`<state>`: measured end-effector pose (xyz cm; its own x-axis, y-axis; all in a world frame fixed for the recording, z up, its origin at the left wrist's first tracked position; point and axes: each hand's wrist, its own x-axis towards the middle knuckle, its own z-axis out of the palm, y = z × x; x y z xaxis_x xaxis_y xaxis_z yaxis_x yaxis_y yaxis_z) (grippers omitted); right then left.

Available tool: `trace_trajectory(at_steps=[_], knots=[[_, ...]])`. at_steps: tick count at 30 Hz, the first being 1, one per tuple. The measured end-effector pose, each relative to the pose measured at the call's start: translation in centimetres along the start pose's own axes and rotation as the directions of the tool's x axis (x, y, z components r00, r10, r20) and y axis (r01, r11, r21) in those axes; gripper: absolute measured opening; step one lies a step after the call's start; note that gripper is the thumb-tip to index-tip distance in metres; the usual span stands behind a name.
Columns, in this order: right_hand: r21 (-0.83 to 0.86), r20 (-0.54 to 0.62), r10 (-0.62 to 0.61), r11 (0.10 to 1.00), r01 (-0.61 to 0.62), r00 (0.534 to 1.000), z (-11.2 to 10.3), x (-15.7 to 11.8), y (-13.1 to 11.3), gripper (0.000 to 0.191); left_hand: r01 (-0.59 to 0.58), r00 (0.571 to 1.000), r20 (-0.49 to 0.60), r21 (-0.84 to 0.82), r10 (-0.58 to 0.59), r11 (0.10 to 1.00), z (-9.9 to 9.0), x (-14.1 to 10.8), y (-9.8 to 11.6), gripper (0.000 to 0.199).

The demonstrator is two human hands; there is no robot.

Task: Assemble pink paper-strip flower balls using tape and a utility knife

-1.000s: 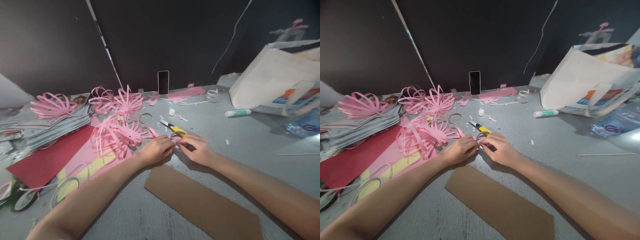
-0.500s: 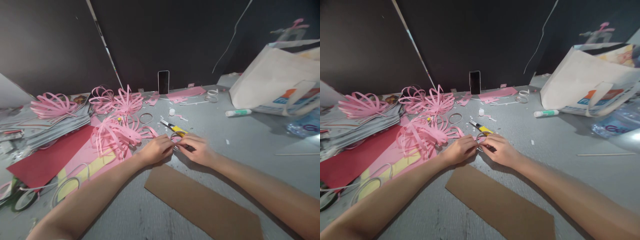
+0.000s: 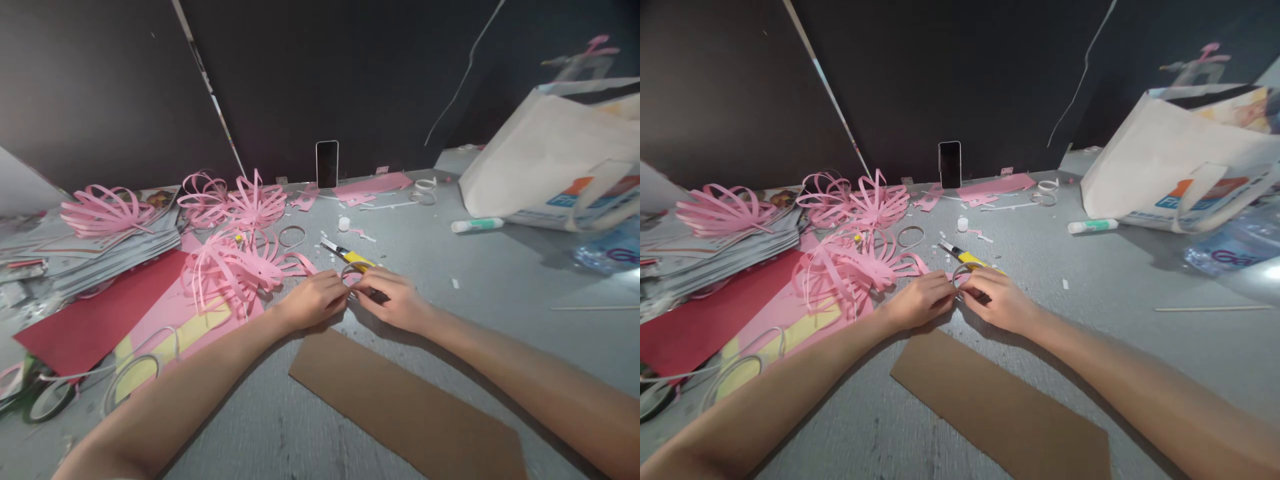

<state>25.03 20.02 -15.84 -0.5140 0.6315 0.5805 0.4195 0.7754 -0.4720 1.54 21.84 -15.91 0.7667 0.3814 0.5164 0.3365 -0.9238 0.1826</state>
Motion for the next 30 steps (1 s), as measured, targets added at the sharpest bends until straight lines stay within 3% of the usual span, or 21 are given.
trace_trajectory(at_steps=[7,18,23,27,30], knots=[[0.007,0.037,0.04,0.999,-0.041,0.998,-0.05,0.41,-0.63,0.009,-0.018,1.0,0.024,0.031,0.017,0.999,0.05,-0.06,0.01,0.028],[0.07,-0.103,0.201,0.978,-0.195,0.974,0.08,0.49,-0.71,0.011,0.066,0.998,-0.01,-0.064,-0.067,0.996,0.01,-0.1,-0.15,0.026],[0.095,-0.183,0.352,0.936,-0.339,0.918,-0.13,0.46,-0.87,0.017,0.108,0.989,-0.082,-0.136,-0.12,0.985,0.07,-0.19,-0.42,0.024],[0.171,-0.204,0.466,0.883,-0.437,0.861,-0.27,0.3,-0.81,0.019,0.1,0.991,-0.075,-0.142,-0.111,0.985,0.07,-0.2,-0.4,0.025],[0.316,-0.252,0.587,0.802,-0.508,0.77,-0.52,0.61,-0.28,0.023,0.099,0.991,-0.073,-0.142,-0.11,0.985,0.05,-0.2,-0.31,0.024]])
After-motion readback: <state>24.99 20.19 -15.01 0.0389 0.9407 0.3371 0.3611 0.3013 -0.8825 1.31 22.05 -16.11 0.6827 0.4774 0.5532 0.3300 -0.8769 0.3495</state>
